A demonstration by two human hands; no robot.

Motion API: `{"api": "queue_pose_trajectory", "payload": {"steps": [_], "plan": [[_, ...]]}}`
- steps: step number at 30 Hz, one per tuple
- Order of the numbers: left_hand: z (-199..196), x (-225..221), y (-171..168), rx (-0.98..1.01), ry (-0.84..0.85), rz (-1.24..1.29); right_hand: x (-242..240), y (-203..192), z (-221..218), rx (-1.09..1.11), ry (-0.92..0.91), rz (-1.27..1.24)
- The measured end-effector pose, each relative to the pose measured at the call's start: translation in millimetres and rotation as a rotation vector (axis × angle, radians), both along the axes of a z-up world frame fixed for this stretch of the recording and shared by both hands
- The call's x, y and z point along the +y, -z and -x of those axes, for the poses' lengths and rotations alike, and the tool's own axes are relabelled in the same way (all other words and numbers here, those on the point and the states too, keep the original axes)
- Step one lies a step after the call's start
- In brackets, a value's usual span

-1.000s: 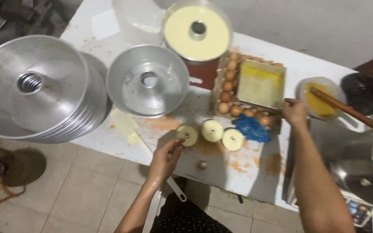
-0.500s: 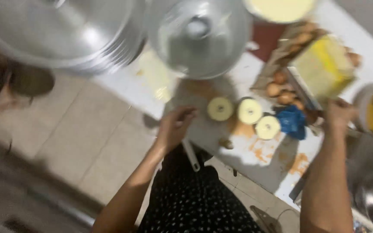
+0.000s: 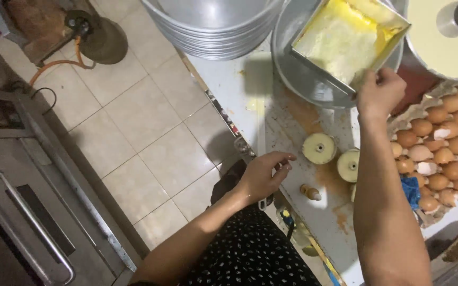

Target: Cracking eggs into a mixing bowl, weighing the ingredients on a scale, and adding dry mix and flavorings.

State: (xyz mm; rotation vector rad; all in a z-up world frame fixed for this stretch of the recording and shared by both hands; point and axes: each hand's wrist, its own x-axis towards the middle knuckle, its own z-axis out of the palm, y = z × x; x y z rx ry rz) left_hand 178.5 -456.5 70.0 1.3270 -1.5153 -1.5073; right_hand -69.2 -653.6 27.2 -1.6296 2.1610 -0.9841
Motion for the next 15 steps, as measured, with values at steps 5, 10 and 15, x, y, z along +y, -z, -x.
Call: {"api": "queue_pose_trajectory", "payload": {"steps": [5, 10, 15], "plan": [[-13, 17, 17, -0.078, -0.126, 0.116, -5, -8, -23, -0.107, 0.031, 0.014], [-19, 22, 35, -0.144, -0.287, 0.010, 29, -38, -16, -0.406, -0.005, 0.006], [-2, 8, 72, -0.097, -0.320, 0.140, 134, -2, 24, -0.686, -0.066, -0.062]]}}
